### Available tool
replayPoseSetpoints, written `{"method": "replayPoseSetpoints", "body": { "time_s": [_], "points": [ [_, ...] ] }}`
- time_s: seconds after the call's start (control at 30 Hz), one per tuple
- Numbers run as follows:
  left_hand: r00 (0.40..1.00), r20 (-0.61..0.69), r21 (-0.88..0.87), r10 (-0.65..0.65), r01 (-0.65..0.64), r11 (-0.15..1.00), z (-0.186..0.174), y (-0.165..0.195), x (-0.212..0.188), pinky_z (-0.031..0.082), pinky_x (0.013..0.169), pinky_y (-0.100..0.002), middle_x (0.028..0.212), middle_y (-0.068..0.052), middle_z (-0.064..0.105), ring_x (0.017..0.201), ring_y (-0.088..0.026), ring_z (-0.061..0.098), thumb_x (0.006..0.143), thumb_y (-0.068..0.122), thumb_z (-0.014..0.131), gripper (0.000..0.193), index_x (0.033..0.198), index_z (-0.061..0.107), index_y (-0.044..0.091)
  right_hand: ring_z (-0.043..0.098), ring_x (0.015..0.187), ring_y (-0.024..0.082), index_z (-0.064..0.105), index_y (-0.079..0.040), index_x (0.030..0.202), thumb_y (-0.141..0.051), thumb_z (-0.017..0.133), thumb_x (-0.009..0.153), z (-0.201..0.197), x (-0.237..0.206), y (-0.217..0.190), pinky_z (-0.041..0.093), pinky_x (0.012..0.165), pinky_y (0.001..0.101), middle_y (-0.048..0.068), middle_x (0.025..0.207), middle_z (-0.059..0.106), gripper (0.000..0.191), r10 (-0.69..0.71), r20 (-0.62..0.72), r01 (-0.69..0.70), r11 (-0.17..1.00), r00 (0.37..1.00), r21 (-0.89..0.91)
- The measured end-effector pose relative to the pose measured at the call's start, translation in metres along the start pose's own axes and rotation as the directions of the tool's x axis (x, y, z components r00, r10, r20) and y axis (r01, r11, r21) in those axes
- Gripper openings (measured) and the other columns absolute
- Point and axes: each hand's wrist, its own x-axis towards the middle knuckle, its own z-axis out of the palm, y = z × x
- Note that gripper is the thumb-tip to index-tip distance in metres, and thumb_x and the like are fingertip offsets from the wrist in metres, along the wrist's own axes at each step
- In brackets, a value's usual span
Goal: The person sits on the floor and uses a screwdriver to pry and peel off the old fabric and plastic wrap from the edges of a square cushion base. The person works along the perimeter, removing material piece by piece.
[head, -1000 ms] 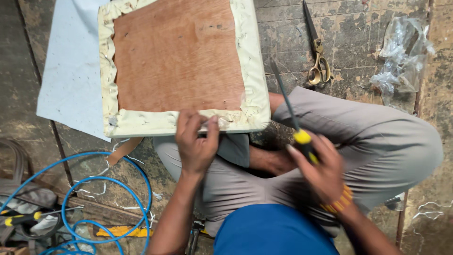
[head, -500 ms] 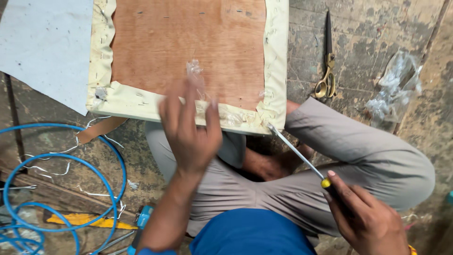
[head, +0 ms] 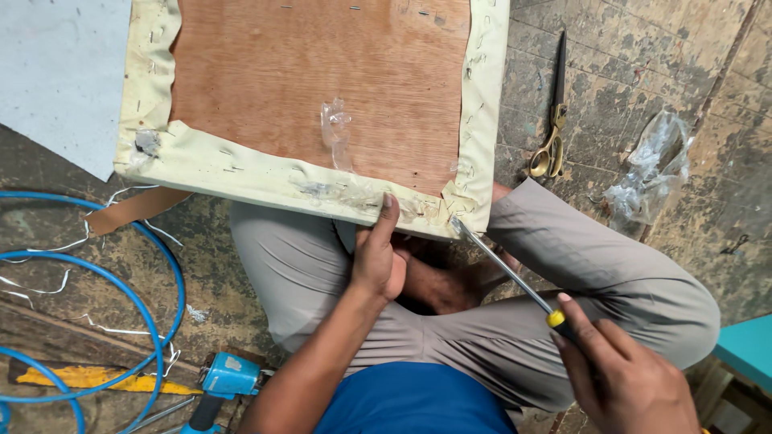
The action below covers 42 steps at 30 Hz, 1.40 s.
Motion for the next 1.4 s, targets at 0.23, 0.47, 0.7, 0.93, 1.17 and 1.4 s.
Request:
{"method": "replayPoseSetpoints", "body": {
  "time_s": [0.23,0.47,0.7,0.93,1.17,1.4],
  "points": [
    [0.988,0.062,0.034,0.14,-0.142,0.989,0.007,-0.007,-0.001,0.057,0.092,-0.041,0.133,-0.011,0.061,0.116,-0.022,0.064,0.1,0.031,0.065,0.056,0.145,0.046,0.003,0.071,0.064,0.026,0.065,-0.015,0.133,-0.022,0.074,0.082,0.014,0.007,-0.013,0.056,0.059,0.0393,0.006,0.084,0.07,0.053,-0.086,-0.17,0.139,0.935,0.982,0.327],
    [0.991,0.068,0.082,0.116,-0.122,0.989,0.005,-0.007,-0.001,0.059,0.087,-0.043,0.129,-0.011,0.061,0.112,-0.022,0.066,0.098,0.034,0.063,0.056,0.143,0.046,0.005,0.07,0.065,0.028,0.065,-0.01,0.137,-0.023,0.074,0.089,0.032,-0.001,-0.023,0.055,0.061,0.0401,0.013,0.09,0.071,0.051,-0.063,-0.195,0.118,0.952,0.979,0.284],
    [0.985,0.112,0.031,0.133,-0.138,0.99,0.002,-0.008,-0.001,0.055,0.101,-0.041,0.134,-0.014,0.061,0.12,-0.023,0.063,0.101,0.033,0.064,0.055,0.141,0.05,-0.003,0.045,0.042,0.01,0.048,-0.003,0.136,-0.027,0.05,0.102,0.064,0.01,-0.013,0.033,0.03,0.021,0.01,0.077,0.056,0.042,-0.269,0.592,-0.629,-0.536,0.76,0.564],
    [0.987,0.093,0.032,0.127,-0.131,0.991,0.002,-0.005,-0.001,0.055,0.101,-0.042,0.132,-0.012,0.062,0.119,-0.022,0.063,0.099,0.031,0.065,0.055,0.14,0.051,-0.003,0.044,0.049,0.006,0.041,-0.002,0.145,-0.028,0.044,0.106,0.031,0.014,-0.009,0.032,0.031,0.0144,0.007,0.085,0.053,0.047,-0.568,0.403,-0.651,-0.753,0.717,0.098],
    [0.988,0.104,-0.018,0.113,-0.111,0.994,-0.001,-0.008,0.003,0.057,0.1,-0.041,0.131,-0.014,0.064,0.118,-0.023,0.065,0.103,0.032,0.067,0.056,0.14,0.052,-0.008,0.063,0.061,0.019,0.058,-0.008,0.144,-0.007,0.071,0.086,0.032,-0.012,-0.037,0.049,0.058,0.0275,0.011,0.089,0.074,0.059,0.072,-0.012,-0.04,0.673,0.997,0.738],
    [0.989,0.051,0.028,0.14,-0.141,0.99,-0.007,-0.022,0.01,0.056,0.094,-0.037,0.132,-0.013,0.064,0.115,-0.021,0.065,0.097,0.036,0.071,0.063,0.142,0.052,-0.005,0.075,0.079,0.024,0.065,-0.011,0.134,-0.006,0.073,0.083,0.028,-0.023,-0.072,0.058,0.069,0.0367,0.01,0.095,0.072,0.052,-0.008,-0.307,0.143,0.896,0.952,0.42]
  ]
}}
